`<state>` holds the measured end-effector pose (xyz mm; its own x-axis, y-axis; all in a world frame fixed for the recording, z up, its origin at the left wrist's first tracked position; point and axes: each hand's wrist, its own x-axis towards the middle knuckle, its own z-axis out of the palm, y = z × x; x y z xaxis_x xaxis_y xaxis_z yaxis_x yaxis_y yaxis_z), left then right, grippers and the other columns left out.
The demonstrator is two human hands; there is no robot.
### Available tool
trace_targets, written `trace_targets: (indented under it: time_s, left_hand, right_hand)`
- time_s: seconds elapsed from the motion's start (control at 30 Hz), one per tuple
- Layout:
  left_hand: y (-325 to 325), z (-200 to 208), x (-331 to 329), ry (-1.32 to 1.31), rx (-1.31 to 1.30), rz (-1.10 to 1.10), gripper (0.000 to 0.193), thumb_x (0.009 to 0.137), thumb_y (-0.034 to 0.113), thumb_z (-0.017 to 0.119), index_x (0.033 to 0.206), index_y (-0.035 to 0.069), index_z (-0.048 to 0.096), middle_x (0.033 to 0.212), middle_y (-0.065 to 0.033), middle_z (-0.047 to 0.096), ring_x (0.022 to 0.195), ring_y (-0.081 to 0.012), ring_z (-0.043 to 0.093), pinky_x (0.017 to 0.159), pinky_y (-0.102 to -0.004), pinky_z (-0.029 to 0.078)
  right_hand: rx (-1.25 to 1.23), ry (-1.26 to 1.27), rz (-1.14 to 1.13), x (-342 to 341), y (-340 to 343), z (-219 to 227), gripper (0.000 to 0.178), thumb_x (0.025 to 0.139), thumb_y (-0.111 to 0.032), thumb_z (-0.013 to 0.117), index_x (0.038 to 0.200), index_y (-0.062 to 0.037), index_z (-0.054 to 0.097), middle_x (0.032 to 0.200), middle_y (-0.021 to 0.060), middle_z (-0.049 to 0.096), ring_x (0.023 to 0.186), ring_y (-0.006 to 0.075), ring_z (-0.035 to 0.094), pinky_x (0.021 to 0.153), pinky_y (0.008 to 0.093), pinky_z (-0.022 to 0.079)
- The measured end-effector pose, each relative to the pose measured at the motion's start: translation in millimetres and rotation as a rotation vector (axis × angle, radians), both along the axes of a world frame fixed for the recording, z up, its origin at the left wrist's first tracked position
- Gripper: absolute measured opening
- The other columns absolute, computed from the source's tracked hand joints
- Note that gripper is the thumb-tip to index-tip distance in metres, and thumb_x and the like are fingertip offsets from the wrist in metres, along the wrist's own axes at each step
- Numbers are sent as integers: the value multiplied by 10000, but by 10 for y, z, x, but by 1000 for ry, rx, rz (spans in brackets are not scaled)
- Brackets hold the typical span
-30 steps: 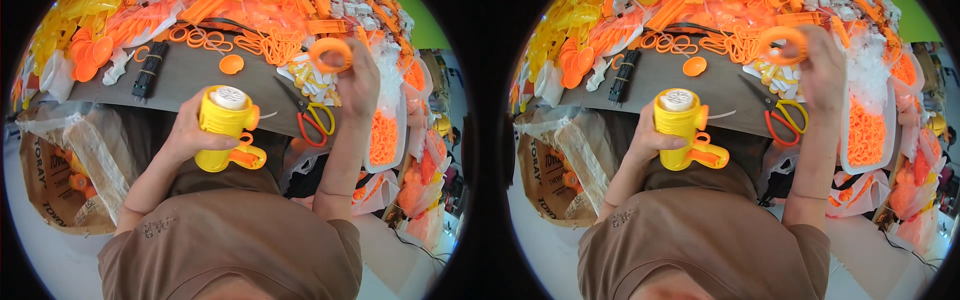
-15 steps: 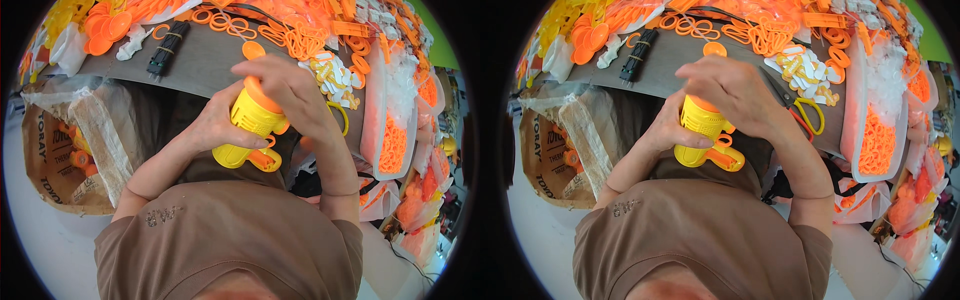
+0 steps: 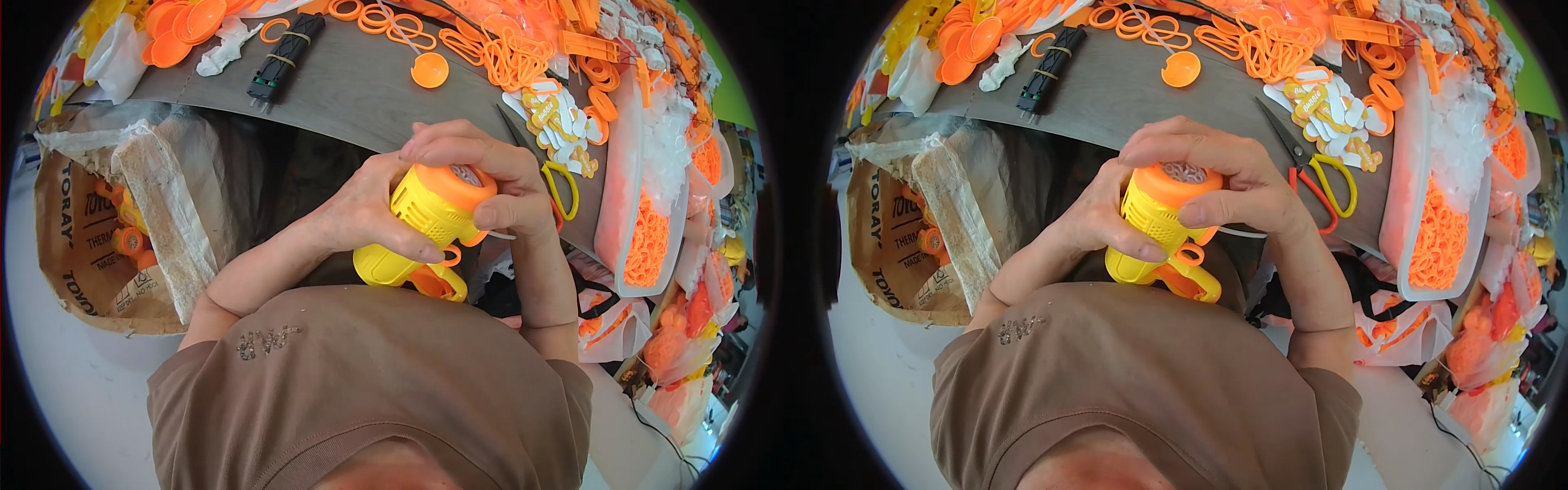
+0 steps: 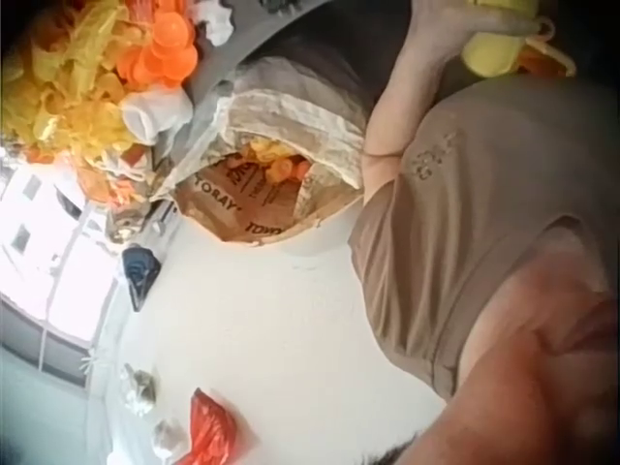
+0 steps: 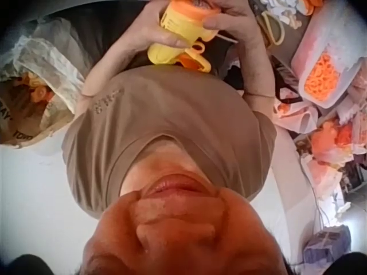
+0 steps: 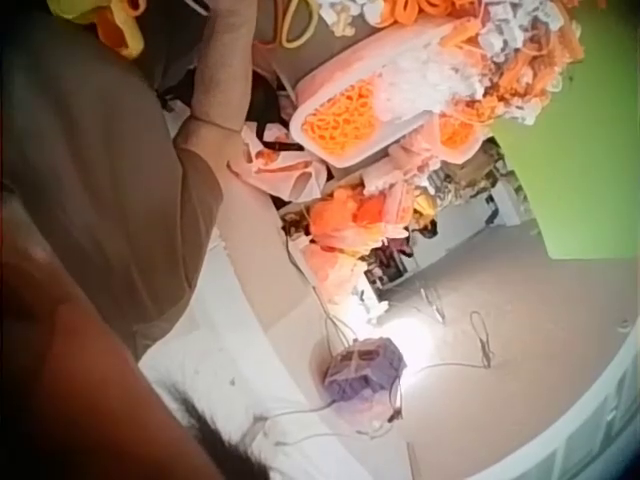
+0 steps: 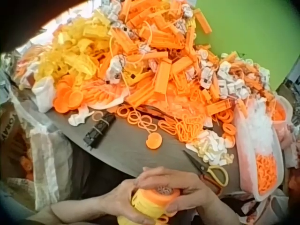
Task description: Assembling various components of a yellow plastic toy gun at a workbench.
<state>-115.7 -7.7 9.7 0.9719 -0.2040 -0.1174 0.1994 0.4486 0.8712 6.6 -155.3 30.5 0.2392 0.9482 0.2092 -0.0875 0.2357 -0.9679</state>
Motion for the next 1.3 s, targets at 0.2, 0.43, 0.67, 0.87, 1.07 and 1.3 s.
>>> trace_targets:
  time_s: [0.2, 0.43, 0.67, 0.87, 1.07, 1.3]
  left_hand:
    - [-40, -85, -50, -83, 102, -28, 670, 561, 155, 792, 1155, 1, 524, 1060, -77, 587, 973, -184, 572, 857, -316, 459]
    - [-27, 19, -75, 35, 27, -106, 677, 566, 143, 786, 1168, 1, 510, 1066, -82, 582, 980, -180, 567, 853, -314, 459]
    - [-11, -76, -100, 57, 88, -117, 650, 573, 139, 768, 1157, -2, 519, 1057, -78, 584, 972, -176, 568, 846, -311, 459]
    - [-46, -99, -96, -15, 64, -36, 635, 569, 144, 769, 1137, -10, 532, 1063, -74, 576, 1001, -175, 555, 873, -313, 444]
    - [-75, -222, -161, 68, 30, 45, 806, 572, 152, 776, 1274, 16, 405, 1121, -74, 545, 1046, -188, 531, 916, -330, 425]
    - [-53, -221, -170, 2, 65, 82, 811, 573, 142, 791, 1261, 57, 373, 1124, -80, 530, 1051, -182, 516, 903, -324, 420]
  right_hand:
    - [117, 219, 206, 77, -17, -305, 487, 712, -298, 621, 1049, 54, 620, 1110, 211, 575, 1118, 339, 521, 1112, 479, 176]
    - [-68, -330, 93, 39, -28, -14, 538, 832, -429, 529, 1083, 41, 600, 1123, 184, 576, 1102, 330, 538, 1053, 444, 277]
    - [-124, -388, -77, -165, -117, -15, 553, 803, -397, 607, 1142, 39, 575, 1185, 178, 538, 1072, 311, 539, 948, 406, 393]
    - [52, -105, 96, -18, -64, -273, 572, 775, -377, 628, 1176, 28, 574, 1150, 189, 568, 1127, 329, 517, 1059, 478, 273]
    - [-11, -414, -16, -72, -69, -340, 724, 818, -581, 497, 1225, 16, 542, 1262, 234, 498, 1247, 374, 408, 1082, 480, 221]
    - [-86, -675, -520, -479, -227, -276, 652, 819, -493, 606, 1209, 24, 533, 1303, 229, 432, 1184, 339, 456, 967, 402, 377]
